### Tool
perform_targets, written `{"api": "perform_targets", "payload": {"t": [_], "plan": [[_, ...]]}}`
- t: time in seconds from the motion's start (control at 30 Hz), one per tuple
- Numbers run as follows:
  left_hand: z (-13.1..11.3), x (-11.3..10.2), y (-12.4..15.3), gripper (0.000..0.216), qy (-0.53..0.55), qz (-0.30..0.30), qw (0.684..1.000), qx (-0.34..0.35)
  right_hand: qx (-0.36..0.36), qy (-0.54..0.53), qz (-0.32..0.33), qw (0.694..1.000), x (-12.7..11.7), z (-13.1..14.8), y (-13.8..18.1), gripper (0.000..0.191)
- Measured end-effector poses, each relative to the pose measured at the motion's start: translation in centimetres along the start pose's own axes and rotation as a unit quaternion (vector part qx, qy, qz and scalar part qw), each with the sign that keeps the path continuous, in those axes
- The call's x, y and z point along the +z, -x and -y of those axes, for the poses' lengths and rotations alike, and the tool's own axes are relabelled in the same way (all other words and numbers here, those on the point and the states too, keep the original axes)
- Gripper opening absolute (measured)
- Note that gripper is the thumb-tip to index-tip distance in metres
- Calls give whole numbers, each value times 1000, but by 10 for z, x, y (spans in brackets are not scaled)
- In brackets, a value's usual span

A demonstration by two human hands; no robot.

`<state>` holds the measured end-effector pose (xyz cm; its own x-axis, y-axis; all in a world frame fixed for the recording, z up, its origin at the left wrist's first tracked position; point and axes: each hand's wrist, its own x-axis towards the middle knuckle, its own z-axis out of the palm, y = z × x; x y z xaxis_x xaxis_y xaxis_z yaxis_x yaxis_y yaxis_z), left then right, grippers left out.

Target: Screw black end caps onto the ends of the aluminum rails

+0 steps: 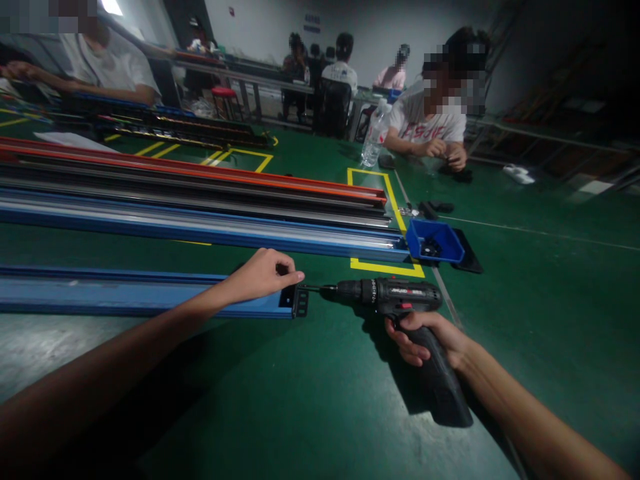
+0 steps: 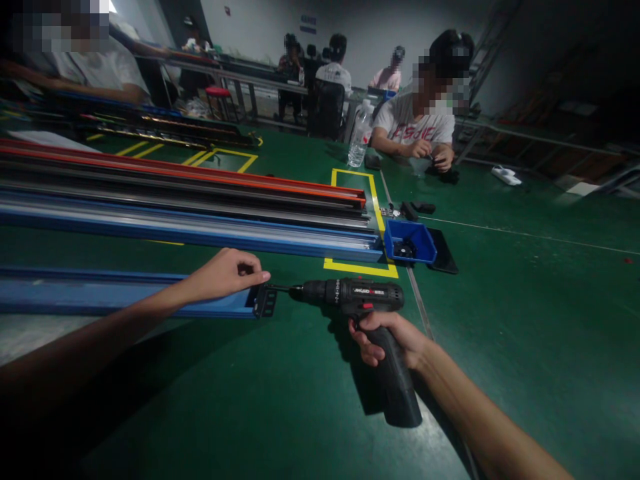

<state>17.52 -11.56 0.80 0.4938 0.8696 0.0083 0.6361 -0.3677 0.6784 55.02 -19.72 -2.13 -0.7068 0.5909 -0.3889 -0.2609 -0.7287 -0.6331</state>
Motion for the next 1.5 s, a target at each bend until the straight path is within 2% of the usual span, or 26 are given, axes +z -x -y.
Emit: {"api": "perform_targets", "payload": {"t": [0.6,1.17,1.5], "plan": [[0,0,0,41,-5,-4,1000,2,8,2,-21,1000,6,2,1,23],[0,1,0,41,2,1,1000,-4,10,2,-19,1000,4,1,0,16],[0,1,0,42,-5,0,1000,-6,7,-3,-19,1000,6,2,0,20]]}}
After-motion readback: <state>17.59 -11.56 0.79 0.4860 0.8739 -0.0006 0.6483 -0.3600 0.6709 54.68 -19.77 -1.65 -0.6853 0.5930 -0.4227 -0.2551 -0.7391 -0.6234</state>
